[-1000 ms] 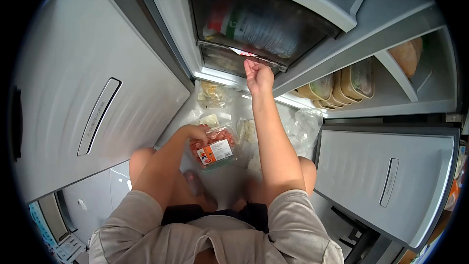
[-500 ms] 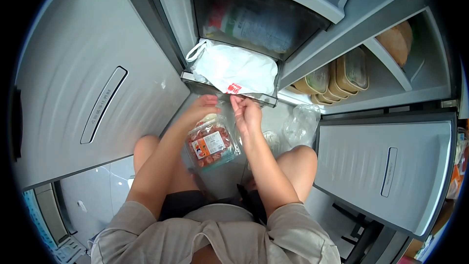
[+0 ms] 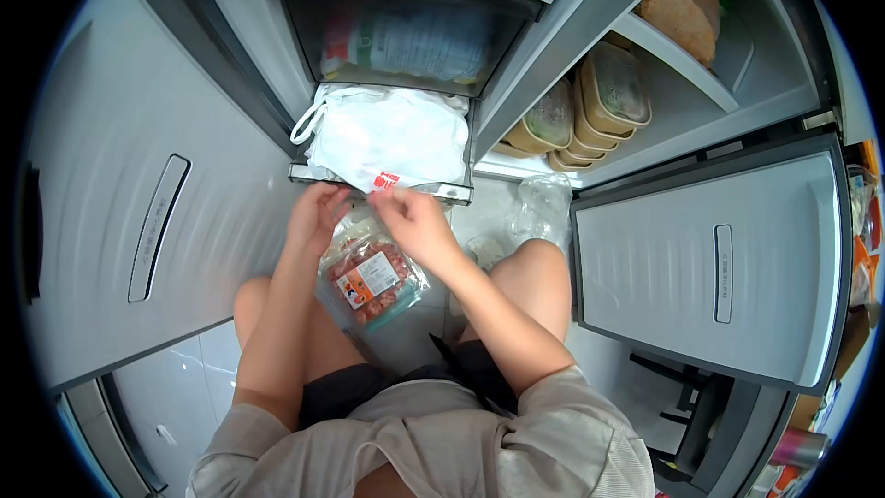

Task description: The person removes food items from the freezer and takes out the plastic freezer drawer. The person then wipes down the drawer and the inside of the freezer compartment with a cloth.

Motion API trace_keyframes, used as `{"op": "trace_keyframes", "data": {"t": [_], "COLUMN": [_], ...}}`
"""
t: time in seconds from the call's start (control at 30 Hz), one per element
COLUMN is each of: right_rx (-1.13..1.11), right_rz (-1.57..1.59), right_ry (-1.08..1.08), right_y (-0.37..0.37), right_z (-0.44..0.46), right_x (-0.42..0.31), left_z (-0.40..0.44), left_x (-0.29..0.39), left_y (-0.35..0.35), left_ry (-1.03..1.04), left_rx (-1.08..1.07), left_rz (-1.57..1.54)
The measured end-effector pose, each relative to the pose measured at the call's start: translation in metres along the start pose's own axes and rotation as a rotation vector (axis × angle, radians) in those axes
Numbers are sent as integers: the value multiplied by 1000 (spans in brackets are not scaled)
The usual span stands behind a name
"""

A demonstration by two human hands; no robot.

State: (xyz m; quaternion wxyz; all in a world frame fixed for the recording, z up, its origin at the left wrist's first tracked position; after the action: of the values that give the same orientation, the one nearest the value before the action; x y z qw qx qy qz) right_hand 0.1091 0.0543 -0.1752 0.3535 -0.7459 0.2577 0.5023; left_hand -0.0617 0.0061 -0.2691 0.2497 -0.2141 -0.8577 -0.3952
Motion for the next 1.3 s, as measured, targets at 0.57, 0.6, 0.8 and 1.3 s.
{"op": "trace_keyframes", "data": {"t": [0.57,0.6,0.8,1.3], "right_rx": [605,590,638,221], "right_rz": [-547,-426,-67,-290], "right_ry": [-483,-461,-647,-1042], "right_y": [-45,-53,-69,5], "right_z": [98,88,57,-51], "right_x": [-84,-101,-130,-147], "left_z": [8,3,0,15], "left_x": [10,13,14,31], "left_y": [-17,-13,-10,-26], "left_ry": [-71,-59,-67,18], "left_rx": [-43,-55,-51,-196], "left_rz": [-91,-77,-89,373]}}
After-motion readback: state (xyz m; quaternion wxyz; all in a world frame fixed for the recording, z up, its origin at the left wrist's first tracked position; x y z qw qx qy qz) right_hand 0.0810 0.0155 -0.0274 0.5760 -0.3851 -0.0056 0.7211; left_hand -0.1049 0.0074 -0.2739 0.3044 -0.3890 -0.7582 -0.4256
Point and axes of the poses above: each hand's wrist, its own z-axis towards the middle knuckle, its own y-axis out of the palm, x = y × z, the point moved 6 cm from there along z, towards the middle knuckle, and after that the axes turned 1 degree about -z, right-handed, at the moved point
